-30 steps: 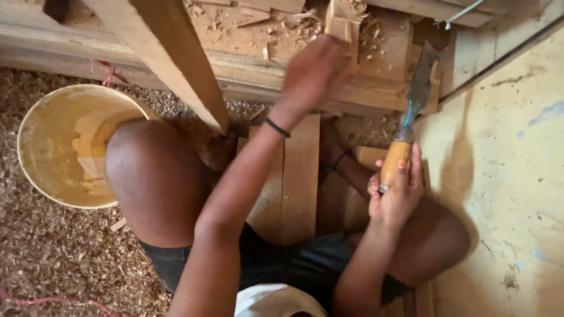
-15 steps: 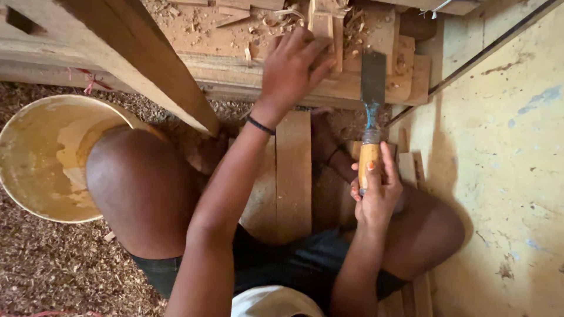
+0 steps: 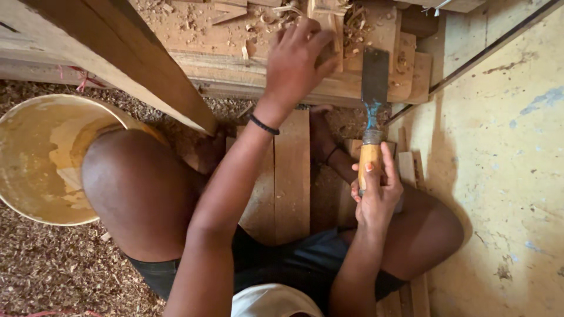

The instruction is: The person uses a chisel to shape and carve a piece of wood, moving wood shavings aside by hand and applying pressure to the tool to remove material.

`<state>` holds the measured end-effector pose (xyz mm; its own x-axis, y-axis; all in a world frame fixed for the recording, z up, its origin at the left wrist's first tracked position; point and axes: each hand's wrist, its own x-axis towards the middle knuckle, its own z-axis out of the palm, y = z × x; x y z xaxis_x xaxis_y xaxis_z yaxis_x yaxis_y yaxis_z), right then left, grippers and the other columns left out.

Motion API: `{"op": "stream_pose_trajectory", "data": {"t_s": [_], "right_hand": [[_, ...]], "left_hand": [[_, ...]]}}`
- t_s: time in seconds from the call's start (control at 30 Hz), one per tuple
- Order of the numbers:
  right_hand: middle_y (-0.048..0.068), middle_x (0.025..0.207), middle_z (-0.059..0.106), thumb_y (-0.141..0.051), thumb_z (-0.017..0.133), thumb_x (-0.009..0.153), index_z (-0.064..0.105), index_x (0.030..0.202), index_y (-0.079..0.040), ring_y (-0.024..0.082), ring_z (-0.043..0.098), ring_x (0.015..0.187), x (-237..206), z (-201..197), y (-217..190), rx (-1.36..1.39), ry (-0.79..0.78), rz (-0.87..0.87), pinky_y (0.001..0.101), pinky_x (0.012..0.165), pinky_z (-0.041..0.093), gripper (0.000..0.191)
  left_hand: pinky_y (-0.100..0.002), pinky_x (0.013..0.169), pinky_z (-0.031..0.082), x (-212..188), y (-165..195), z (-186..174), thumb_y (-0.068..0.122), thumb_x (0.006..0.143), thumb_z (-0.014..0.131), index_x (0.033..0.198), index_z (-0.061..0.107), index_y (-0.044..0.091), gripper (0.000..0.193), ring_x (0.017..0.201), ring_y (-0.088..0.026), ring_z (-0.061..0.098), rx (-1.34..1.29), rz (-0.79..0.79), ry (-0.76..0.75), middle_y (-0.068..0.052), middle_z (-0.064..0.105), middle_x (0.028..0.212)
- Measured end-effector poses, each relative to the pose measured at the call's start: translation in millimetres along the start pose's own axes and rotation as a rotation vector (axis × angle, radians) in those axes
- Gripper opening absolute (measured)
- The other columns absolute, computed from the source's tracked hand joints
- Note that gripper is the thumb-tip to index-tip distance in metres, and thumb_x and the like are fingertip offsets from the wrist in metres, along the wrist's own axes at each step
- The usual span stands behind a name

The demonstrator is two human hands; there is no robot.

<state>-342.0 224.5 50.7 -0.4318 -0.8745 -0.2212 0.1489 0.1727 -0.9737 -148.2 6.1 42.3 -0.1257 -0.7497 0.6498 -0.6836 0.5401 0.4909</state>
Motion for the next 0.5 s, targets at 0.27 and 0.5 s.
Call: {"op": "stream_pose_trajectory", "data": {"t_s": [0.27,0.5], "right_hand": [[0.017,0.095,0.069,-0.009,0.063,0.100,0.047,0.155,-0.008,0.010,0.051,0.048,3,-2,4,0.007,-0.017,-0.016,0.0221,0.040,0.038,0.058],[0.017,0.094,0.070,-0.009,0.063,0.100,0.046,0.156,-0.009,0.010,0.052,0.048,4,-6,6,0.006,-0.032,-0.012,0.0220,0.040,0.038,0.059]], "left_hand": [[-0.046,0.098,0.043,1,-4,-8,0.035,0.087,0.084,0.118,0.071,0.016,0.039,0.109,-0.029,0.059,-0.019,0.023,-0.032,-0.006,0.061,0.113],[-0.048,0.102,0.041,2,-2,-17,0.036,0.085,0.087,0.112,0.071,0.017,0.036,0.111,-0.028,0.060,-0.005,-0.008,-0.040,-0.003,0.062,0.112]]}}
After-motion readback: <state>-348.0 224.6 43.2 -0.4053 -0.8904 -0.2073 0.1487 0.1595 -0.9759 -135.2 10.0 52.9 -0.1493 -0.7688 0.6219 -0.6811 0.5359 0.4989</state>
